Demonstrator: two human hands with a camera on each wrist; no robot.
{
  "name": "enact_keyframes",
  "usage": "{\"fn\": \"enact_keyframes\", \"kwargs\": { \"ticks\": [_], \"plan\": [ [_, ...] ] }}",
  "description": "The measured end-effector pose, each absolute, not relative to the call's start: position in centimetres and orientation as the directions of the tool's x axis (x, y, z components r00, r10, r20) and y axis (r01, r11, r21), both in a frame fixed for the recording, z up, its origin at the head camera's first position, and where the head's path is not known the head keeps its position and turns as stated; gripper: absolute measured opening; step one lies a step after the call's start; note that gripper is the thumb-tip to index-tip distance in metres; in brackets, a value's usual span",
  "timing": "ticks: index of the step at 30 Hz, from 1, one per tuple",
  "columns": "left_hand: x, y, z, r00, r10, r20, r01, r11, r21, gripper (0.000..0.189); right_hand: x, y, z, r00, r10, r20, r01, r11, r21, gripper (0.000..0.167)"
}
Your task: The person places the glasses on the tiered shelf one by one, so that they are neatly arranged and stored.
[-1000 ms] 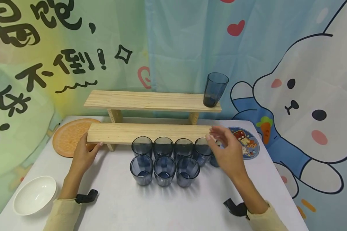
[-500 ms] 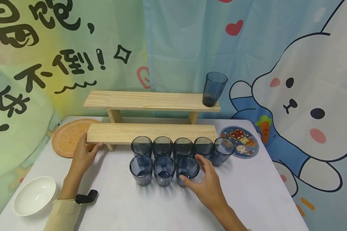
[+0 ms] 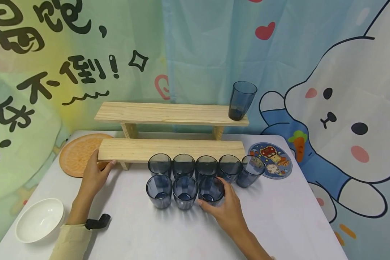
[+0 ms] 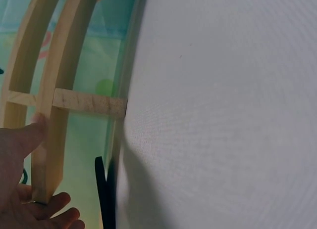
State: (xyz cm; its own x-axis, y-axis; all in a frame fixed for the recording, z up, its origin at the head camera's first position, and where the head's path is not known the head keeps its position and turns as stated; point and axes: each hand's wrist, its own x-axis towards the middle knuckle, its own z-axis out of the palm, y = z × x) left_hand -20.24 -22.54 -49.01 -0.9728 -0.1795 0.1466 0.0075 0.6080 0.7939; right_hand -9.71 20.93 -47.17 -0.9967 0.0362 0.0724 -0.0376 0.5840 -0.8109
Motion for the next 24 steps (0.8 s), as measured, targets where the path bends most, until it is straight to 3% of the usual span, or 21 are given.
{"fn": "enact_keyframes", "kwargs": {
  "ticks": [13, 24],
  "plan": [
    [-20.13, -22.57, -48.98, -0.973, -0.182, 0.14, -0.002, 0.616, 0.787, 0.084, -9.73, 20.83, -47.77, -0.982, 0.036, 0.186, -0.135, 0.555, -0.821, 0.082],
    [-20.11, -22.61, -48.99, -0.976, -0.19, 0.109, -0.036, 0.629, 0.776, 0.086, -9.4, 20.92, -46.93, -0.987, 0.038, 0.155, -0.104, 0.585, -0.804, 0.08]
  ]
}}
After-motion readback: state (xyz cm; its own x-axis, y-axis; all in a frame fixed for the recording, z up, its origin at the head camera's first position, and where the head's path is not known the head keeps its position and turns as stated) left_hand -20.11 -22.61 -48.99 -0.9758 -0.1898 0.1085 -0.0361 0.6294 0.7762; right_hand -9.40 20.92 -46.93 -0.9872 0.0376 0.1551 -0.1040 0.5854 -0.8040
